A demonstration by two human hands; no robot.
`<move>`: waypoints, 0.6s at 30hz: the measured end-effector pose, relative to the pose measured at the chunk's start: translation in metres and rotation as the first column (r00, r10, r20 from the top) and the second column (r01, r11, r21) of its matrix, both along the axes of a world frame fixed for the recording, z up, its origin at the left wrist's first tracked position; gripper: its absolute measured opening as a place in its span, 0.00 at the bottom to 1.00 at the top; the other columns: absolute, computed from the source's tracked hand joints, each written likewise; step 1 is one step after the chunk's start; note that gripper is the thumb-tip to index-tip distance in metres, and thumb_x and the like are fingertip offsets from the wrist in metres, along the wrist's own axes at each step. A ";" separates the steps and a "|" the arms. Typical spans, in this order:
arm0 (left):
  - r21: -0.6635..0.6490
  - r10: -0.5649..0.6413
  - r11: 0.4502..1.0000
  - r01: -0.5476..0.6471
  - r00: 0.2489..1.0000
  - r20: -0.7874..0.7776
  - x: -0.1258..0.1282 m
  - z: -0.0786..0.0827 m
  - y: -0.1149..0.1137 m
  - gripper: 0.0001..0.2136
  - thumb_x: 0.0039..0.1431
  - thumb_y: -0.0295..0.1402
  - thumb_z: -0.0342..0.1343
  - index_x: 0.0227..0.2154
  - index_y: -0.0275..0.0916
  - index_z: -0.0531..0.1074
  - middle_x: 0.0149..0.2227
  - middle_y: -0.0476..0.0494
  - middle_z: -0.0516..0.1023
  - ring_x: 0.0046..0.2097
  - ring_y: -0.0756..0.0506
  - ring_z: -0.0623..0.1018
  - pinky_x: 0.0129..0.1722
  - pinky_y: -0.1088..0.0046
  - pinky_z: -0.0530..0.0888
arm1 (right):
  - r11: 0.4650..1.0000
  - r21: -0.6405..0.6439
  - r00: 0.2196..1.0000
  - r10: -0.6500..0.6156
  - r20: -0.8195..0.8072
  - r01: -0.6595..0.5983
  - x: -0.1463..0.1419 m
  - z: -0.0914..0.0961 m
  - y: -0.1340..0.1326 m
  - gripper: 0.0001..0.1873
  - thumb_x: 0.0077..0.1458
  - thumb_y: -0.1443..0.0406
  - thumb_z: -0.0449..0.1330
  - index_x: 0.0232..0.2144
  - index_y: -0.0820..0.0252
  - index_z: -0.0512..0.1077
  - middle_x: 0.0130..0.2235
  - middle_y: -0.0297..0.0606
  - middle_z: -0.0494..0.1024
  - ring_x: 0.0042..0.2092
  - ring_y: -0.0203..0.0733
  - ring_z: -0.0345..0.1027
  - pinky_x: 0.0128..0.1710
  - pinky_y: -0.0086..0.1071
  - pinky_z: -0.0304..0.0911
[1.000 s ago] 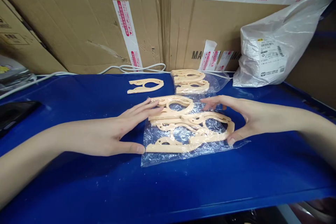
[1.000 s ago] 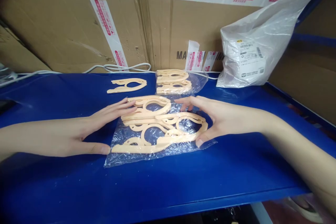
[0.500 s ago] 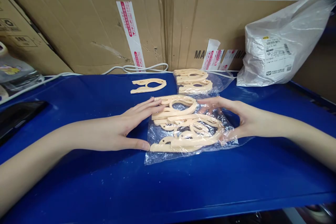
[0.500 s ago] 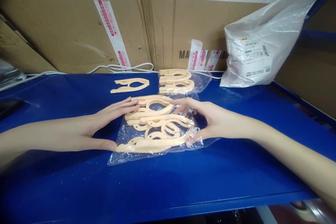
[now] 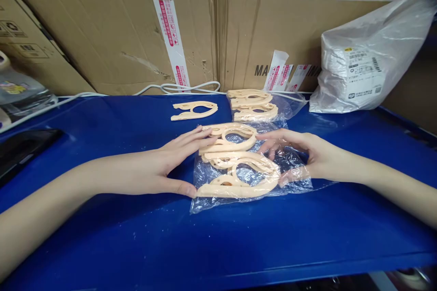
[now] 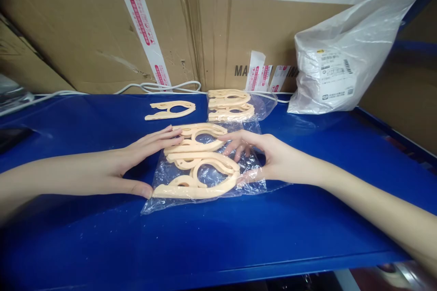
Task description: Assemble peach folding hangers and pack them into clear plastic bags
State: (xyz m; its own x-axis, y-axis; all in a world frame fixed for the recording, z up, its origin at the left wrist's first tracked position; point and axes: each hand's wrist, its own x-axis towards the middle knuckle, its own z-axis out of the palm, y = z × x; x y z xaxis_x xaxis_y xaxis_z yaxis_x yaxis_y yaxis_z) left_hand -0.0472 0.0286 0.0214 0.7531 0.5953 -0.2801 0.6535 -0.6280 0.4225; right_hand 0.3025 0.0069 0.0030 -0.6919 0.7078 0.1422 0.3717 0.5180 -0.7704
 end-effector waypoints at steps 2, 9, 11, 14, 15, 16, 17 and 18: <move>-0.003 -0.001 1.000 0.001 1.000 0.011 0.000 0.000 0.000 0.41 0.60 0.57 0.55 0.68 0.65 0.35 0.73 0.59 0.28 0.72 0.34 0.35 0.68 0.43 0.45 | 1.000 0.022 1.000 -0.007 -0.002 0.007 -0.001 0.000 -0.001 0.39 0.50 0.60 0.71 0.62 0.51 0.64 0.49 0.36 0.78 0.44 0.39 0.73 0.47 0.34 0.71; 0.020 -0.016 1.000 0.015 0.999 0.038 0.000 -0.002 0.001 0.40 0.61 0.56 0.55 0.68 0.67 0.35 0.73 0.59 0.29 0.72 0.35 0.35 0.67 0.44 0.47 | 0.998 0.066 1.000 -0.018 0.008 0.017 -0.005 -0.001 -0.001 0.38 0.50 0.60 0.71 0.62 0.51 0.64 0.50 0.35 0.78 0.45 0.39 0.73 0.48 0.33 0.70; 0.020 -0.015 1.000 0.014 0.999 0.038 0.000 -0.002 0.001 0.40 0.60 0.56 0.55 0.68 0.67 0.36 0.73 0.58 0.29 0.72 0.35 0.35 0.67 0.44 0.46 | 0.997 0.070 1.000 -0.019 0.022 0.017 -0.006 0.000 -0.001 0.37 0.51 0.60 0.71 0.61 0.50 0.64 0.50 0.35 0.78 0.46 0.38 0.73 0.49 0.33 0.70; 0.023 -0.011 1.000 0.010 0.999 0.048 0.000 -0.001 0.001 0.41 0.60 0.56 0.56 0.68 0.66 0.37 0.73 0.58 0.30 0.72 0.34 0.37 0.67 0.44 0.48 | 0.997 0.072 0.999 -0.020 0.041 0.017 -0.006 0.002 -0.002 0.35 0.53 0.60 0.69 0.61 0.50 0.64 0.51 0.34 0.77 0.47 0.39 0.73 0.50 0.33 0.69; 0.023 -0.010 1.000 0.009 0.999 0.052 0.000 -0.001 0.001 0.41 0.60 0.56 0.56 0.68 0.66 0.37 0.73 0.58 0.30 0.72 0.34 0.37 0.67 0.44 0.48 | 0.997 0.075 0.998 -0.023 0.052 0.019 -0.006 0.003 -0.002 0.35 0.53 0.59 0.69 0.61 0.50 0.64 0.51 0.34 0.78 0.48 0.39 0.73 0.50 0.33 0.69; 0.022 -0.007 1.000 0.006 0.999 0.053 0.000 -0.001 0.001 0.41 0.59 0.56 0.56 0.68 0.66 0.37 0.73 0.58 0.31 0.72 0.33 0.37 0.67 0.44 0.48 | 0.996 0.082 0.997 -0.030 0.069 0.024 -0.005 0.004 -0.003 0.36 0.53 0.59 0.69 0.62 0.51 0.63 0.50 0.34 0.78 0.48 0.40 0.73 0.50 0.33 0.69; 0.019 -0.002 1.000 0.001 0.999 0.050 0.000 -0.001 0.001 0.41 0.59 0.56 0.57 0.68 0.66 0.37 0.73 0.57 0.31 0.72 0.33 0.37 0.67 0.44 0.48 | 0.995 0.095 0.995 -0.041 0.094 0.032 -0.005 0.005 -0.004 0.36 0.53 0.58 0.69 0.62 0.51 0.63 0.49 0.34 0.78 0.48 0.40 0.73 0.50 0.33 0.69; 0.012 0.004 1.000 -0.005 0.999 0.040 0.000 -0.001 0.001 0.42 0.58 0.57 0.57 0.68 0.66 0.37 0.73 0.57 0.31 0.72 0.33 0.37 0.67 0.44 0.48 | 0.992 0.115 0.991 -0.055 0.124 0.041 -0.005 0.006 -0.005 0.37 0.52 0.57 0.69 0.62 0.50 0.62 0.48 0.33 0.78 0.47 0.40 0.74 0.49 0.32 0.69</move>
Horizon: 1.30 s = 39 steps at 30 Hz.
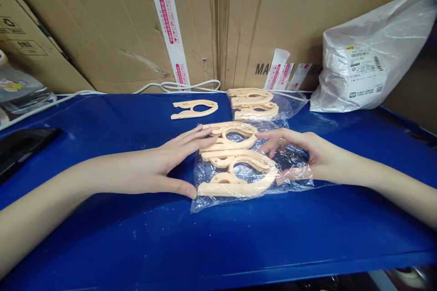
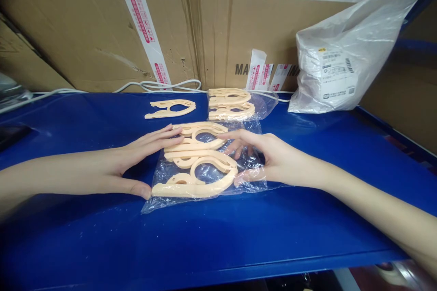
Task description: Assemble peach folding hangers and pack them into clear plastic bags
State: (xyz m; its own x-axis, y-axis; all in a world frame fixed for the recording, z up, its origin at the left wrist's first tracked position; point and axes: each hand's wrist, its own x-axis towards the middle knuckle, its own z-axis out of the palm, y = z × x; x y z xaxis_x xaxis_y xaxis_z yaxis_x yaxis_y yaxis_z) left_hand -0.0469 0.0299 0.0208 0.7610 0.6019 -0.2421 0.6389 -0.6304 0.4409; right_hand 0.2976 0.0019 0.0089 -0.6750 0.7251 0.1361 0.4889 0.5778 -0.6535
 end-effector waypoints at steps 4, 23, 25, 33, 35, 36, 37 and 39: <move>-0.034 0.025 0.999 -0.026 0.999 -0.038 0.000 0.001 -0.001 0.46 0.54 0.60 0.59 0.68 0.66 0.37 0.73 0.59 0.29 0.71 0.32 0.34 0.67 0.41 0.46 | 0.991 0.127 0.995 -0.046 0.093 0.034 -0.003 0.001 -0.005 0.38 0.53 0.54 0.68 0.63 0.48 0.61 0.47 0.31 0.79 0.44 0.39 0.74 0.44 0.30 0.69; 0.018 -0.030 0.999 0.030 0.999 0.030 0.003 0.000 0.000 0.46 0.53 0.56 0.62 0.69 0.63 0.39 0.73 0.54 0.32 0.71 0.30 0.37 0.67 0.43 0.51 | 0.935 0.355 0.990 -0.066 0.122 0.019 -0.008 0.000 -0.009 0.27 0.59 0.56 0.63 0.59 0.54 0.66 0.49 0.37 0.80 0.45 0.43 0.76 0.44 0.35 0.70; 0.028 -0.029 0.999 0.028 0.999 0.035 0.002 -0.001 0.000 0.47 0.52 0.56 0.63 0.68 0.64 0.39 0.73 0.54 0.32 0.71 0.30 0.38 0.67 0.43 0.52 | 0.935 0.355 0.990 -0.065 0.128 0.016 -0.008 -0.001 -0.009 0.29 0.59 0.56 0.62 0.61 0.53 0.65 0.50 0.37 0.80 0.45 0.44 0.75 0.43 0.36 0.71; 0.151 0.112 0.981 -0.123 0.991 0.078 -0.012 0.016 0.005 0.44 0.58 0.59 0.54 0.69 0.61 0.35 0.73 0.56 0.31 0.72 0.32 0.39 0.68 0.46 0.48 | 0.958 0.285 0.964 -0.089 0.250 0.015 0.012 0.010 -0.007 0.39 0.62 0.58 0.60 0.70 0.41 0.47 0.58 0.33 0.74 0.52 0.48 0.73 0.48 0.39 0.71; 0.241 0.173 0.953 -0.184 0.983 0.068 -0.015 0.021 0.017 0.40 0.61 0.57 0.50 0.69 0.60 0.35 0.73 0.57 0.32 0.72 0.34 0.38 0.69 0.48 0.45 | 0.950 0.306 0.951 -0.144 0.274 0.056 0.020 0.013 -0.002 0.37 0.63 0.57 0.57 0.69 0.41 0.47 0.52 0.33 0.78 0.49 0.49 0.74 0.45 0.41 0.72; 0.282 0.206 0.936 -0.210 0.978 0.044 -0.016 0.023 0.025 0.41 0.61 0.58 0.50 0.70 0.57 0.35 0.73 0.55 0.32 0.72 0.34 0.38 0.70 0.49 0.44 | 0.943 0.323 0.948 -0.170 0.271 0.077 0.023 0.014 0.001 0.36 0.63 0.56 0.57 0.69 0.42 0.48 0.49 0.34 0.80 0.47 0.49 0.75 0.43 0.42 0.72; 0.327 0.229 0.918 -0.223 0.973 0.023 -0.016 0.023 0.034 0.43 0.60 0.59 0.51 0.70 0.53 0.36 0.73 0.52 0.32 0.72 0.33 0.38 0.70 0.49 0.44 | 0.937 0.336 0.945 -0.193 0.265 0.097 0.026 0.015 0.003 0.35 0.64 0.55 0.56 0.69 0.44 0.50 0.48 0.35 0.80 0.46 0.50 0.75 0.43 0.43 0.72; 0.396 0.250 0.891 -0.223 0.968 -0.017 -0.015 0.024 0.055 0.46 0.58 0.61 0.51 0.71 0.46 0.39 0.73 0.45 0.34 0.72 0.33 0.39 0.70 0.50 0.44 | 0.930 0.345 0.943 -0.219 0.251 0.124 0.029 0.014 0.008 0.33 0.63 0.55 0.55 0.68 0.47 0.53 0.47 0.37 0.80 0.46 0.51 0.74 0.44 0.45 0.71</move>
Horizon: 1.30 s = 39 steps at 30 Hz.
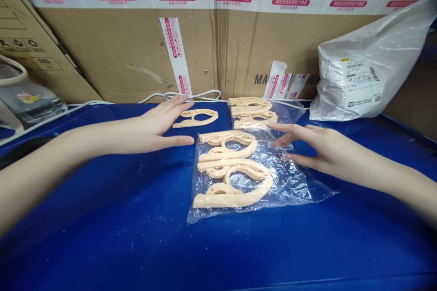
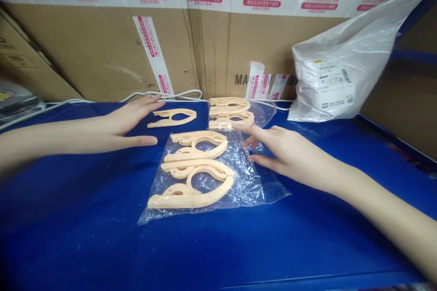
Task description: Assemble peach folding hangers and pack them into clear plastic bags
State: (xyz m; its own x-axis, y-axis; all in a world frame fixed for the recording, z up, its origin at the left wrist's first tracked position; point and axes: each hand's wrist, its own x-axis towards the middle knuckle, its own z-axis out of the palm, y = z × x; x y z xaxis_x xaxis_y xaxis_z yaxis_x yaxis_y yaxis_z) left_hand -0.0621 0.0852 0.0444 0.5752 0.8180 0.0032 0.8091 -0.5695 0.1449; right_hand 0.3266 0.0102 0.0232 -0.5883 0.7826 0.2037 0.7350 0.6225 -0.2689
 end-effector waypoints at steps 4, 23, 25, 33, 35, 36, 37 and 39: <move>-0.007 0.014 1.000 -0.015 1.000 -0.023 0.003 -0.004 0.039 0.47 0.57 0.60 0.52 0.71 0.39 0.42 0.73 0.35 0.37 0.72 0.32 0.41 0.69 0.47 0.45 | 0.999 -0.021 1.000 -0.025 -0.012 0.025 -0.002 -0.003 0.004 0.31 0.64 0.58 0.55 0.67 0.52 0.55 0.46 0.39 0.80 0.45 0.49 0.75 0.45 0.46 0.70; 0.219 0.051 0.967 -0.133 0.938 0.343 0.028 0.007 0.021 0.41 0.47 0.59 0.59 0.60 0.41 0.60 0.53 0.45 0.74 0.54 0.36 0.75 0.57 0.56 0.72 | 0.971 0.184 0.976 -0.119 -0.183 0.153 -0.005 0.001 0.003 0.20 0.64 0.60 0.55 0.57 0.57 0.66 0.44 0.39 0.79 0.43 0.46 0.75 0.45 0.41 0.69; 0.270 0.001 0.955 -0.122 0.913 0.409 0.039 0.010 -0.006 0.39 0.48 0.56 0.61 0.60 0.41 0.60 0.52 0.46 0.74 0.53 0.37 0.75 0.54 0.58 0.73 | 0.957 0.243 0.970 -0.101 -0.222 0.155 -0.008 0.005 -0.003 0.18 0.64 0.60 0.56 0.54 0.57 0.68 0.47 0.41 0.78 0.47 0.47 0.73 0.49 0.41 0.68; 0.309 -0.228 0.946 0.099 0.880 0.416 0.068 -0.014 -0.084 0.34 0.52 0.49 0.62 0.59 0.50 0.56 0.52 0.45 0.73 0.50 0.37 0.75 0.47 0.57 0.75 | 0.969 0.241 0.968 0.117 -0.222 -0.062 -0.040 0.004 -0.030 0.27 0.57 0.51 0.64 0.55 0.51 0.67 0.60 0.44 0.69 0.62 0.57 0.62 0.58 0.51 0.63; 0.287 -0.241 0.951 0.117 0.862 0.447 0.070 -0.018 -0.086 0.28 0.53 0.48 0.62 0.53 0.48 0.60 0.49 0.45 0.74 0.47 0.38 0.76 0.43 0.58 0.75 | 0.965 0.243 0.966 0.150 -0.213 -0.096 -0.045 0.001 -0.033 0.25 0.57 0.51 0.64 0.54 0.53 0.68 0.60 0.45 0.69 0.62 0.55 0.62 0.57 0.48 0.64; 0.278 -0.244 0.953 0.123 0.855 0.457 0.071 -0.019 -0.087 0.26 0.53 0.48 0.62 0.51 0.47 0.61 0.49 0.45 0.74 0.46 0.38 0.76 0.41 0.59 0.75 | 0.961 0.253 0.965 0.162 -0.204 -0.107 -0.047 0.000 -0.033 0.24 0.58 0.52 0.64 0.53 0.54 0.68 0.60 0.46 0.69 0.62 0.54 0.62 0.57 0.47 0.65; 0.276 -0.250 0.952 0.129 0.850 0.464 0.072 -0.019 -0.086 0.25 0.52 0.47 0.62 0.49 0.46 0.61 0.48 0.45 0.74 0.46 0.38 0.76 0.41 0.59 0.75 | 0.959 0.262 0.967 0.165 -0.195 -0.111 -0.047 -0.001 -0.033 0.23 0.59 0.53 0.63 0.52 0.55 0.69 0.60 0.47 0.69 0.62 0.53 0.62 0.57 0.46 0.65; 0.288 -0.266 0.948 0.139 0.841 0.471 0.074 -0.020 -0.085 0.24 0.53 0.45 0.63 0.48 0.45 0.61 0.48 0.44 0.74 0.46 0.39 0.76 0.42 0.59 0.74 | 0.957 0.271 0.969 0.162 -0.186 -0.108 -0.046 -0.002 -0.032 0.18 0.60 0.55 0.62 0.49 0.56 0.71 0.59 0.47 0.70 0.60 0.52 0.64 0.56 0.45 0.66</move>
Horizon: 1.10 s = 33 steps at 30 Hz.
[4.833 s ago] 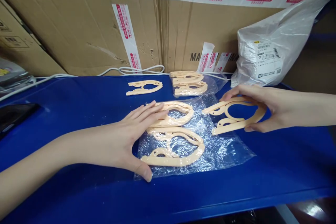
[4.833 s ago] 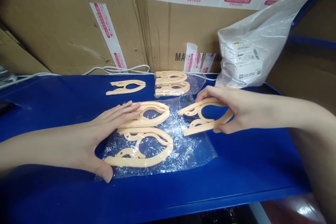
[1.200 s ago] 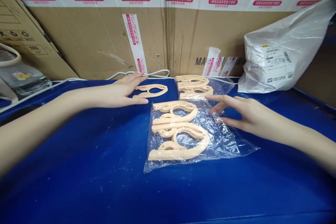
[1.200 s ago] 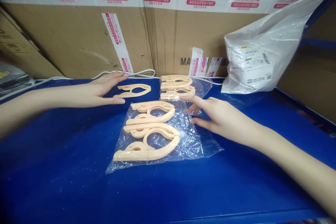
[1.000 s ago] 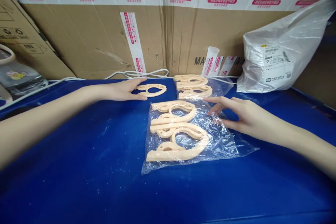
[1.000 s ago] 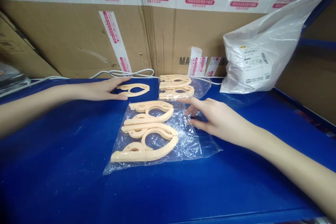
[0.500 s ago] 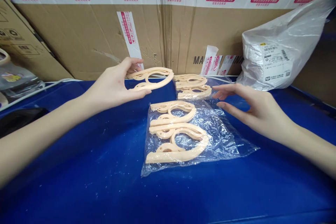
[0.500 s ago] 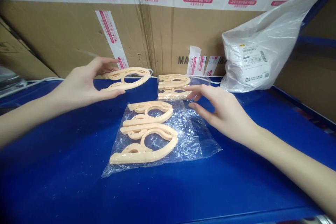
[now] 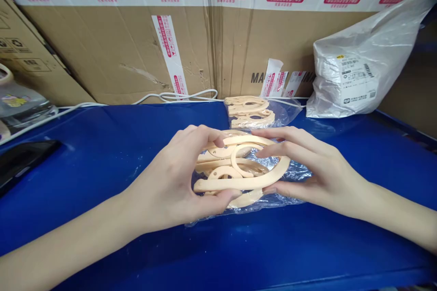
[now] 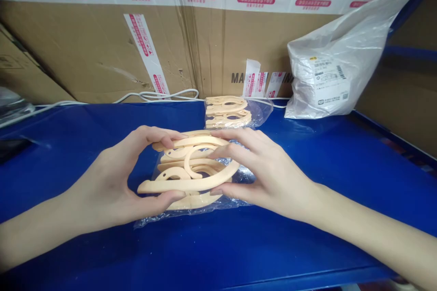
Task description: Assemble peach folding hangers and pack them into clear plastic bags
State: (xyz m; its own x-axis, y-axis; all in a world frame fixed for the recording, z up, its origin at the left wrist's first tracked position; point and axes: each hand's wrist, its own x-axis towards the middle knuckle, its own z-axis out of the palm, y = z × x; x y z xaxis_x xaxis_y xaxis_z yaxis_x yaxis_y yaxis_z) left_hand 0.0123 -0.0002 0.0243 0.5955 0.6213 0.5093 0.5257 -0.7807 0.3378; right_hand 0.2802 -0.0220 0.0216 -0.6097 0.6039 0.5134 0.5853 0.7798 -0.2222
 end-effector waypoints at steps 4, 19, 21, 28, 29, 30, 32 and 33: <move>0.014 -0.021 1.000 0.021 1.000 -0.001 0.002 -0.004 0.003 0.24 0.54 0.45 0.64 0.48 0.44 0.61 0.47 0.43 0.74 0.47 0.39 0.75 0.43 0.59 0.73 | 0.999 -0.027 0.999 0.016 -0.035 -0.017 0.004 0.000 0.005 0.12 0.58 0.57 0.65 0.40 0.57 0.75 0.57 0.46 0.72 0.57 0.51 0.67 0.54 0.42 0.67; 0.088 -0.065 0.994 0.066 0.998 -0.022 0.004 -0.010 0.007 0.27 0.56 0.40 0.65 0.55 0.41 0.60 0.51 0.44 0.73 0.48 0.42 0.74 0.45 0.64 0.70 | 0.997 -0.072 0.995 0.023 -0.101 -0.031 0.009 -0.001 0.012 0.27 0.51 0.53 0.70 0.49 0.57 0.71 0.51 0.42 0.76 0.54 0.49 0.70 0.53 0.40 0.68; 0.094 -0.074 0.993 0.076 0.997 -0.021 0.005 -0.011 0.006 0.28 0.55 0.40 0.65 0.54 0.40 0.60 0.51 0.44 0.73 0.48 0.42 0.74 0.46 0.64 0.70 | 0.997 -0.076 0.998 0.017 -0.064 -0.021 0.008 -0.001 0.013 0.34 0.50 0.51 0.69 0.54 0.58 0.66 0.52 0.43 0.76 0.54 0.50 0.70 0.52 0.41 0.68; 0.188 -0.036 0.981 0.044 0.998 -0.049 0.006 -0.010 0.004 0.29 0.57 0.46 0.63 0.56 0.40 0.60 0.54 0.42 0.73 0.52 0.40 0.73 0.51 0.62 0.68 | 0.996 -0.087 0.995 -0.006 -0.096 -0.003 0.005 -0.002 0.010 0.34 0.50 0.52 0.70 0.56 0.53 0.65 0.52 0.39 0.76 0.52 0.51 0.72 0.51 0.42 0.70; 0.206 -0.025 0.978 0.038 0.998 -0.066 0.006 -0.009 0.004 0.32 0.56 0.49 0.63 0.57 0.40 0.59 0.56 0.40 0.72 0.55 0.39 0.71 0.56 0.60 0.66 | 0.996 -0.087 0.995 -0.020 -0.102 0.011 0.007 -0.001 0.010 0.34 0.49 0.52 0.70 0.55 0.52 0.66 0.51 0.39 0.77 0.51 0.51 0.73 0.51 0.43 0.70; 0.211 -0.019 0.977 0.036 0.996 -0.082 0.005 -0.009 0.005 0.36 0.56 0.52 0.62 0.60 0.39 0.57 0.59 0.39 0.69 0.59 0.38 0.69 0.60 0.58 0.63 | 0.996 -0.084 0.994 -0.036 -0.108 0.027 0.010 0.002 0.011 0.33 0.48 0.52 0.71 0.55 0.50 0.67 0.51 0.38 0.77 0.51 0.52 0.73 0.51 0.43 0.71; 0.168 -0.021 0.985 0.036 0.995 -0.094 0.001 -0.009 0.008 0.41 0.57 0.56 0.59 0.64 0.37 0.51 0.65 0.36 0.61 0.65 0.37 0.62 0.66 0.59 0.56 | 0.994 -0.076 0.987 -0.084 -0.134 0.074 0.022 0.009 0.014 0.34 0.47 0.51 0.71 0.55 0.48 0.67 0.52 0.36 0.76 0.52 0.51 0.72 0.53 0.42 0.70; 0.126 -0.019 0.992 0.031 0.995 -0.096 -0.001 -0.009 0.010 0.40 0.60 0.55 0.56 0.66 0.37 0.49 0.67 0.36 0.57 0.67 0.38 0.59 0.68 0.60 0.55 | 0.992 -0.065 0.981 -0.113 -0.155 0.104 0.030 0.015 0.017 0.34 0.47 0.51 0.71 0.55 0.48 0.68 0.53 0.35 0.75 0.53 0.50 0.71 0.55 0.42 0.69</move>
State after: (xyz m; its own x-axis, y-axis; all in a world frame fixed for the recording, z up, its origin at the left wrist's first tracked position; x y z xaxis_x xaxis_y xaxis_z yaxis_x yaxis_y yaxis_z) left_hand 0.0111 0.0093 0.0155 0.6591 0.5394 0.5241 0.5301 -0.8275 0.1850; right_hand 0.3100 -0.0050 0.0363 -0.4527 0.6925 0.5617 0.6195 0.6973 -0.3605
